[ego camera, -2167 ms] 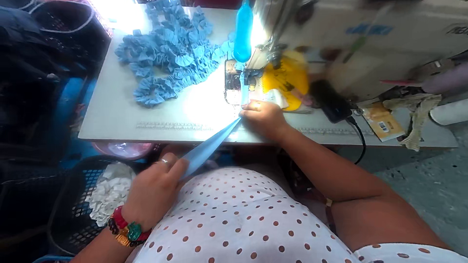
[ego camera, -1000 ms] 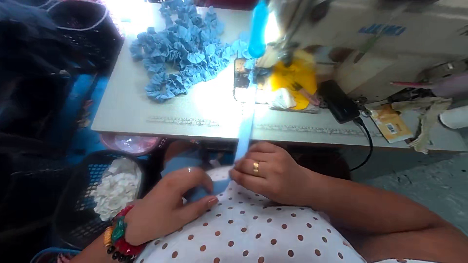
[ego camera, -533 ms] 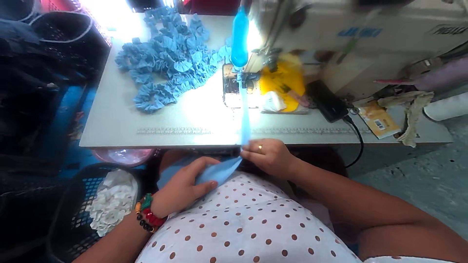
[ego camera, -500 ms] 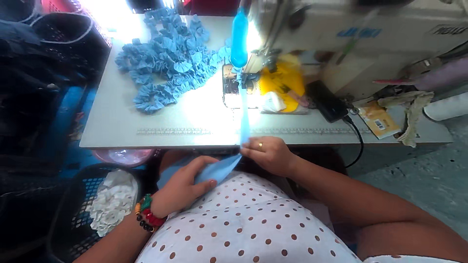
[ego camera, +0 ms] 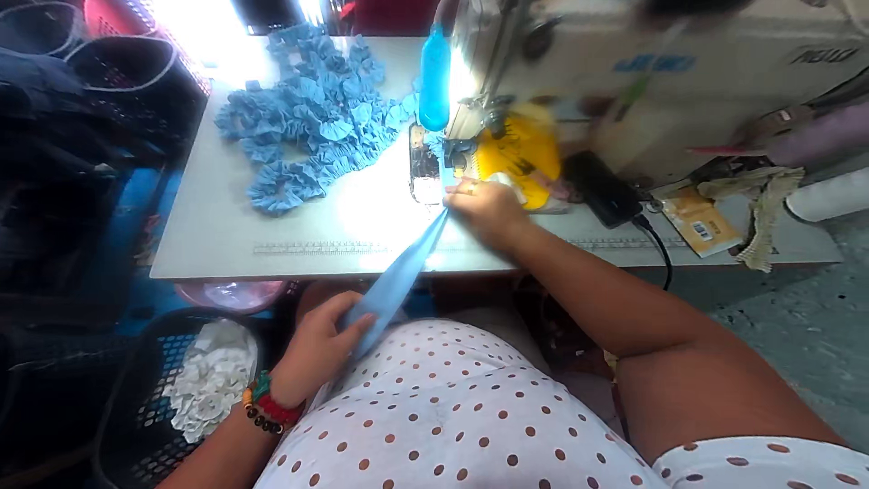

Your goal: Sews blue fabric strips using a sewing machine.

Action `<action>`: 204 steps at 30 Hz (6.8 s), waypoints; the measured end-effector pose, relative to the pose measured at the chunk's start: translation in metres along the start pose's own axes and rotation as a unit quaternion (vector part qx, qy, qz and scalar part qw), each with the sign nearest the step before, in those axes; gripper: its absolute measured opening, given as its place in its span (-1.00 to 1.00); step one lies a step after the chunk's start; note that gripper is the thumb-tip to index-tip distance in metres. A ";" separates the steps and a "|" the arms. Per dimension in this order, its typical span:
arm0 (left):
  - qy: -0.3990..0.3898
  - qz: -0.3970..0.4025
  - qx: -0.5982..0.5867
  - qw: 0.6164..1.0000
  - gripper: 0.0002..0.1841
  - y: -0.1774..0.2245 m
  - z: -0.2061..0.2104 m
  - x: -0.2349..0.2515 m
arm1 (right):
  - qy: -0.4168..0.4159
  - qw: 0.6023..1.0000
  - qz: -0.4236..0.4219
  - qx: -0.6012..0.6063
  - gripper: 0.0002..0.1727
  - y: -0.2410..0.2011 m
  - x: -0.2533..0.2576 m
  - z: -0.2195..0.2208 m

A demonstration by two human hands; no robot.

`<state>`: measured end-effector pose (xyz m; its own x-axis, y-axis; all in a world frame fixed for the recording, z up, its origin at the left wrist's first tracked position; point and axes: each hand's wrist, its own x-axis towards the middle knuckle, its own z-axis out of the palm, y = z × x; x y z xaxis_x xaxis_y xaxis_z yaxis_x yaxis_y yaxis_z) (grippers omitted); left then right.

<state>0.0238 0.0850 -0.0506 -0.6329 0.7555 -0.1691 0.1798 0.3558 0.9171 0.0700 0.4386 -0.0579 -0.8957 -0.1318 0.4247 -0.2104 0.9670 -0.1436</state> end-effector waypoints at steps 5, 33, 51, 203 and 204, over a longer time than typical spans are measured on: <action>0.134 0.027 0.002 0.991 -0.78 0.009 -0.003 -0.011 | -0.028 0.997 0.072 -0.016 -0.71 -0.018 0.010 0.000; 0.242 0.419 0.266 0.834 -0.82 0.046 -0.012 -0.032 | 0.078 0.939 -0.094 0.322 -0.94 -0.180 0.022 -0.064; 0.020 0.270 0.184 0.945 -0.66 0.040 0.002 0.178 | -0.114 0.962 -0.030 0.247 -0.78 -0.152 -0.091 -0.086; -0.084 0.210 0.275 0.935 -0.74 0.072 0.024 0.349 | -0.100 0.936 0.330 0.076 -0.50 0.048 0.054 -0.008; -0.080 0.209 0.278 0.934 -0.75 0.072 0.024 0.349 | -0.102 0.937 0.326 0.074 -0.53 0.049 0.053 -0.009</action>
<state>-0.1658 0.3874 -0.0522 -0.3085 0.9487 0.0691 0.7771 0.2095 0.5935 0.0157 0.4807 -0.0342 -0.9059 0.4227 0.0268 0.3686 0.8179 -0.4418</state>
